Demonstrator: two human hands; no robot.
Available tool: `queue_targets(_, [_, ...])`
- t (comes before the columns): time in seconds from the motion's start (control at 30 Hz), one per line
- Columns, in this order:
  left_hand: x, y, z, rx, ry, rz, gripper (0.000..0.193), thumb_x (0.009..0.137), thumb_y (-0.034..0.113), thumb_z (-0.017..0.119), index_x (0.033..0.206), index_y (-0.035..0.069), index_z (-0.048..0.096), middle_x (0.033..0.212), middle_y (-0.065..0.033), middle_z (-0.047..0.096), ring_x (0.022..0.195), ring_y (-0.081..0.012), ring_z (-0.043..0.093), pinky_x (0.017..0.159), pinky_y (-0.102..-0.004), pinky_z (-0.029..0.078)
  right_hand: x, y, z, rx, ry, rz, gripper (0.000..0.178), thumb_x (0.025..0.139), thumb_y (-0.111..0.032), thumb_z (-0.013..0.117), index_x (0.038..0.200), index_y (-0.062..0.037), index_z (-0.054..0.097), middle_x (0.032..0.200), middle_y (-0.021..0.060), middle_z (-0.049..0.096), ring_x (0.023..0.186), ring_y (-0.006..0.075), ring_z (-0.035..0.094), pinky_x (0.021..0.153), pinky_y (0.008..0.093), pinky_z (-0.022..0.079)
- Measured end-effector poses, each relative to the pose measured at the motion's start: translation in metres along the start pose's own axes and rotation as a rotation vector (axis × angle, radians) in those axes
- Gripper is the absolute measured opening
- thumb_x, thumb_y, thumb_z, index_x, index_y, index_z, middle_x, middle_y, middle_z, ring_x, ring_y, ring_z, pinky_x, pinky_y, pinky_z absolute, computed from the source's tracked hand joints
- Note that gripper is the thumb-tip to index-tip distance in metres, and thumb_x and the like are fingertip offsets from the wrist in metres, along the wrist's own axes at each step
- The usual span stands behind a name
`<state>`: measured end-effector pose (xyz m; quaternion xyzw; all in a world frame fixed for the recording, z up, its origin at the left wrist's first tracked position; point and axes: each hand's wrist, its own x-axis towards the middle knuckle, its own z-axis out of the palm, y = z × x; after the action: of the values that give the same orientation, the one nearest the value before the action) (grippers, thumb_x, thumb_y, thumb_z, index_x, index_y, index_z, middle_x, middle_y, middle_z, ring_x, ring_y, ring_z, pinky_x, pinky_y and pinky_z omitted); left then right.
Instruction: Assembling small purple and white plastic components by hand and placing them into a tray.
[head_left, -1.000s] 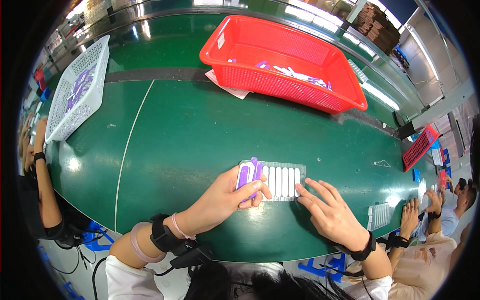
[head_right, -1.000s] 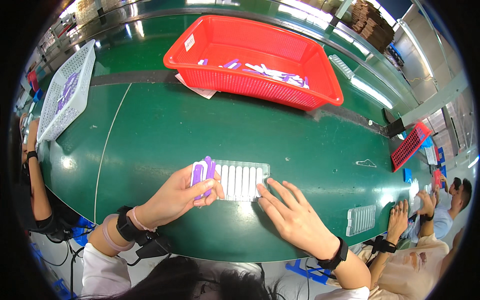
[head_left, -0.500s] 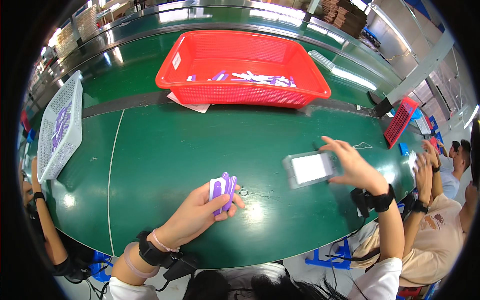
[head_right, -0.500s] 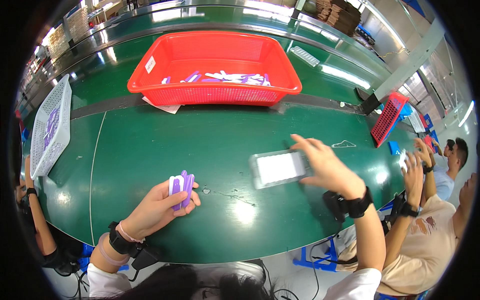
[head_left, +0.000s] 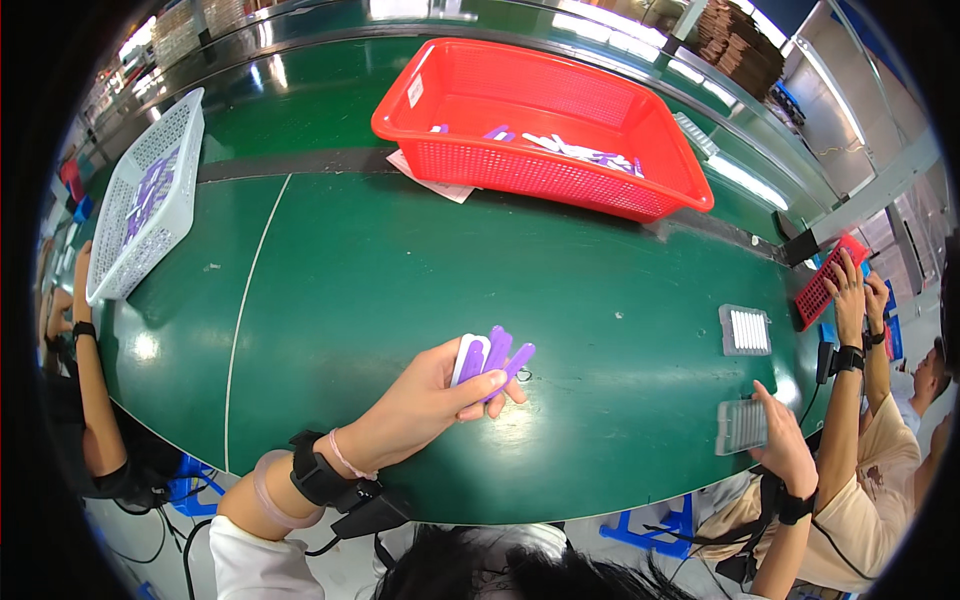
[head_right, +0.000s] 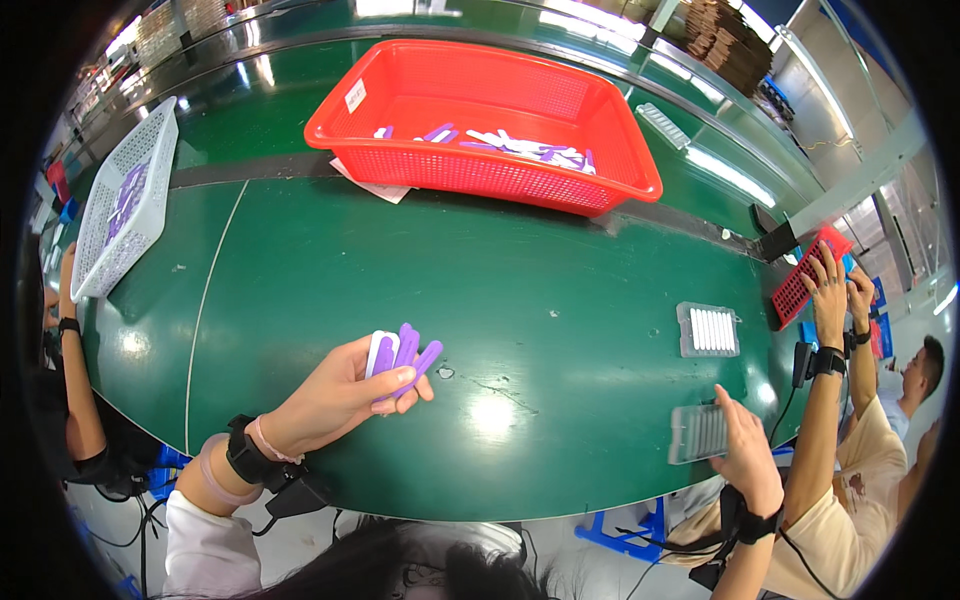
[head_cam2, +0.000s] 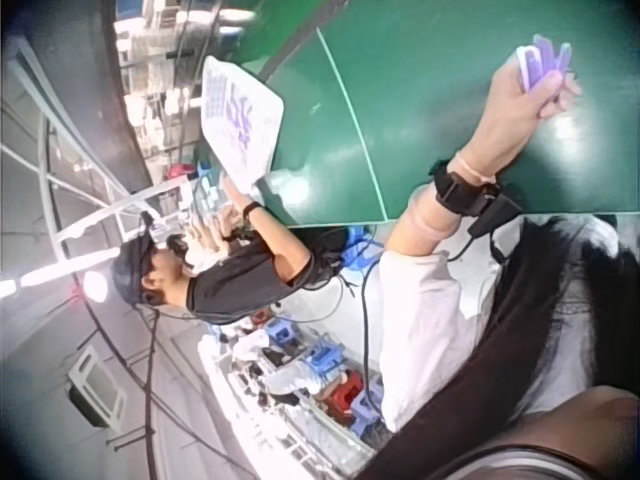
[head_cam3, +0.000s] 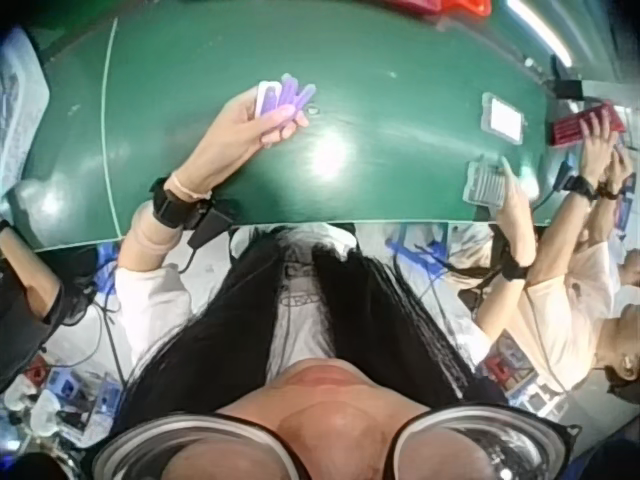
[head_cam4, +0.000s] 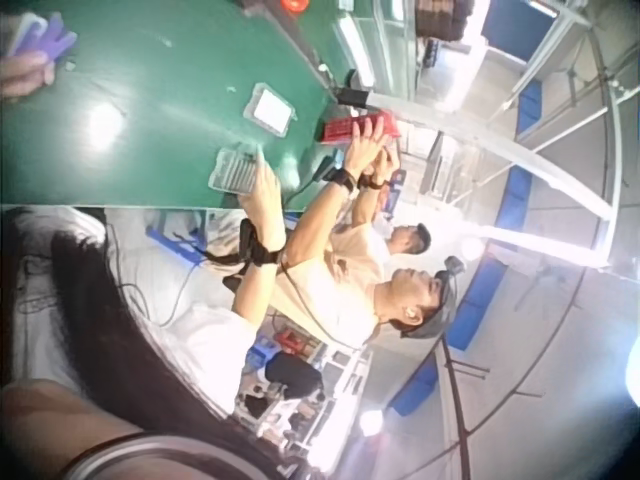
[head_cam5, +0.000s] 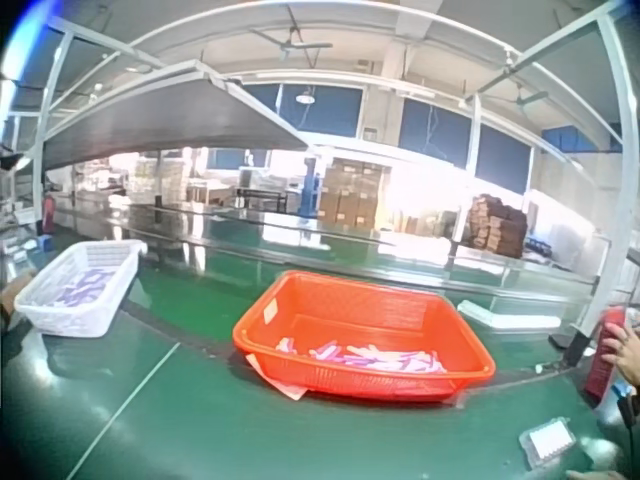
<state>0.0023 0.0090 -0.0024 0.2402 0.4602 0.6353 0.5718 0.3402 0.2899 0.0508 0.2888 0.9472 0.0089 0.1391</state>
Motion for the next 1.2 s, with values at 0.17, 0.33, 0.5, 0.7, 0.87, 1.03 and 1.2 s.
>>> queue_targets(0.17, [0.0, -0.003, 0.004, 0.078, 0.042, 0.047, 0.014, 0.088, 0.018, 0.05, 0.09, 0.004, 0.048, 0.076, -0.0036, 0.056, 0.067, -0.0054, 0.046, 0.056, -0.017, 0.033, 0.04, -0.099, -0.024, 0.235, 0.047, -0.266, 0.092, 0.054, -0.008, 0.075, 0.132, -0.0033, 0.025, 0.112, 0.016, 0.049, 0.106, 0.0323, 0.045, 0.092, 0.0374, 0.036])
queue_targets(0.33, [-0.002, -0.002, -0.003, 0.082, 0.045, 0.031, 0.013, 0.087, 0.01, 0.051, 0.096, 0.001, 0.048, 0.091, -0.0138, 0.058, 0.066, -0.0054, 0.044, 0.057, -0.0187, 0.034, 0.079, -0.177, -0.037, 0.184, 0.183, -0.579, 0.08, 0.063, -0.016, 0.071, 0.13, -0.0032, 0.03, 0.112, 0.0161, 0.048, 0.103, 0.0332, 0.045, 0.09, 0.0379, 0.036])
queue_targets(0.5, [0.001, 0.001, 0.0, 0.048, 0.008, -0.005, 0.016, 0.087, 0.008, 0.05, 0.101, 0.0, 0.048, 0.091, -0.0135, 0.059, 0.066, -0.0062, 0.045, 0.056, -0.0191, 0.036, 0.102, -0.204, -0.038, 0.831, 0.082, -0.585, 0.05, 0.072, -0.009, 0.066, 0.117, -0.0003, 0.047, 0.103, 0.0128, 0.056, 0.094, 0.0231, 0.054, 0.083, 0.0322, 0.044])
queue_targets(0.7, [0.001, 0.002, -0.003, -0.164, -0.048, -0.094, 0.018, 0.088, 0.01, 0.051, 0.102, 0.0, 0.048, 0.089, -0.0121, 0.059, 0.065, -0.0075, 0.046, 0.055, -0.0183, 0.037, 0.128, -0.218, -0.024, 1.526, -0.147, -0.545, 0.016, 0.078, -0.002, 0.061, 0.093, 0.0054, 0.059, 0.089, 0.0121, 0.061, 0.083, 0.0156, 0.061, 0.075, 0.0249, 0.05])
queue_targets(0.87, [0.003, 0.0, -0.01, -0.126, 0.023, -0.055, 0.018, 0.087, 0.011, 0.051, 0.101, 0.0, 0.048, 0.088, -0.0117, 0.058, 0.066, -0.0075, 0.047, 0.053, -0.0178, 0.036, 0.143, -0.214, -0.033, 1.611, -0.171, -0.269, 0.014, 0.076, -0.003, 0.064, 0.083, 0.008, 0.058, 0.072, 0.0122, 0.063, 0.067, 0.0156, 0.063, 0.061, 0.023, 0.051])
queue_targets(1.03, [0.006, 0.0, -0.008, 0.125, 0.104, -0.036, 0.017, 0.088, 0.011, 0.049, 0.102, 0.0, 0.049, 0.087, -0.0088, 0.058, 0.067, -0.0077, 0.049, 0.054, -0.0182, 0.035, 0.15, -0.217, -0.025, 1.168, -0.118, -0.264, 0.02, 0.071, -0.006, 0.068, 0.086, 0.0059, 0.06, 0.064, 0.0055, 0.061, 0.058, 0.0102, 0.057, 0.054, 0.0213, 0.046])
queue_targets(1.2, [0.004, -0.003, -0.009, -0.009, 0.1, -0.025, 0.017, 0.088, 0.012, 0.049, 0.101, 0.001, 0.05, 0.088, -0.006, 0.059, 0.069, -0.0066, 0.048, 0.056, -0.0183, 0.036, 0.149, -0.22, -0.024, 0.821, 0.01, -0.408, 0.027, 0.068, -0.012, 0.071, 0.091, -0.0022, 0.062, 0.074, 0.0038, 0.056, 0.069, 0.0143, 0.051, 0.064, 0.0268, 0.044])
